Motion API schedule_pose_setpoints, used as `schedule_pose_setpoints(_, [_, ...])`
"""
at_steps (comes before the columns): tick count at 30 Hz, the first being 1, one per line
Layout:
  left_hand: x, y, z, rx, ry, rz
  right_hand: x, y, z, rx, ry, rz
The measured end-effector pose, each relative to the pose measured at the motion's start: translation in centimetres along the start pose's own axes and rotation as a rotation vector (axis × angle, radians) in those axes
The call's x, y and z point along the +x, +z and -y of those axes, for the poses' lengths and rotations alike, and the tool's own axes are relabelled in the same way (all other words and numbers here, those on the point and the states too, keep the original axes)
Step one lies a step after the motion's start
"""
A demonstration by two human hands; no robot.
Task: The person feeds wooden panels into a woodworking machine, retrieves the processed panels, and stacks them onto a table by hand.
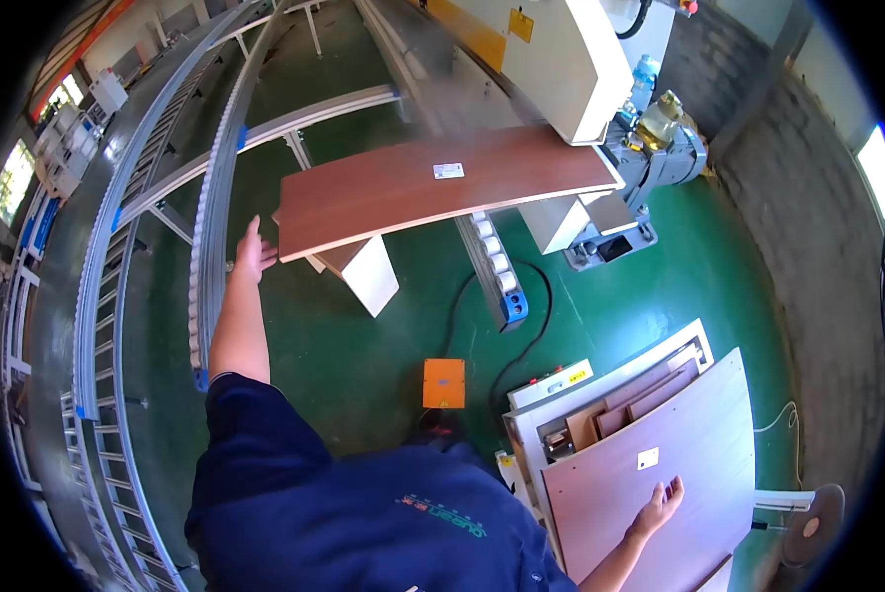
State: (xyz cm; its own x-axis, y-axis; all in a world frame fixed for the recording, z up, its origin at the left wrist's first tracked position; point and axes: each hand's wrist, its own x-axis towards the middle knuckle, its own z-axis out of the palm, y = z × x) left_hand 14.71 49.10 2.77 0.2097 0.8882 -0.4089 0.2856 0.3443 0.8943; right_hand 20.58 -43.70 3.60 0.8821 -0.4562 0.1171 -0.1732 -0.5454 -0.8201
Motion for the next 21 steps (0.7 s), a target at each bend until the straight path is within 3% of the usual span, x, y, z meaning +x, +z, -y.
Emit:
schedule_pose_setpoints(3, [-0.6,2.7,-2.9,0.057,-0.017,0.308,-0.5,5.1,4.7,0.092,-0.02,0.089])
schedule_pose_setpoints(6, [-1.9,5.6,-2.6,-0.108,-0.067,0.329,-2.6,11.8,11.2,0.202,-0.011,0.238])
schedule_pose_setpoints(10, [-2.4,4.9,0.7,-0.027,-0.04,0.295,-6.1,21.5,17.8,0.411,0.16,0.771])
schedule_pose_setpoints(12, [-4.6,3.8,1.1,-0.016,-0.018,0.387,-8.2,26.0,21.7,0.58,0.287,0.992])
schedule_pose_setpoints(14, [-8.2,3.6,1.3,0.003,-0.019,0.352,-9.3,30.1,23.6,0.738,0.439,1.116])
schedule_pose_setpoints(16, [-8.8,3.0,4.4,0.028,0.061,0.291,-10.1,33.7,24.7,1.0,0.589,1.178])
schedule_pose_setpoints(21, [-16.9,3.1,5.3,-0.057,0.104,0.242,-12.9,37.4,28.0,1.181,0.739,1.174])
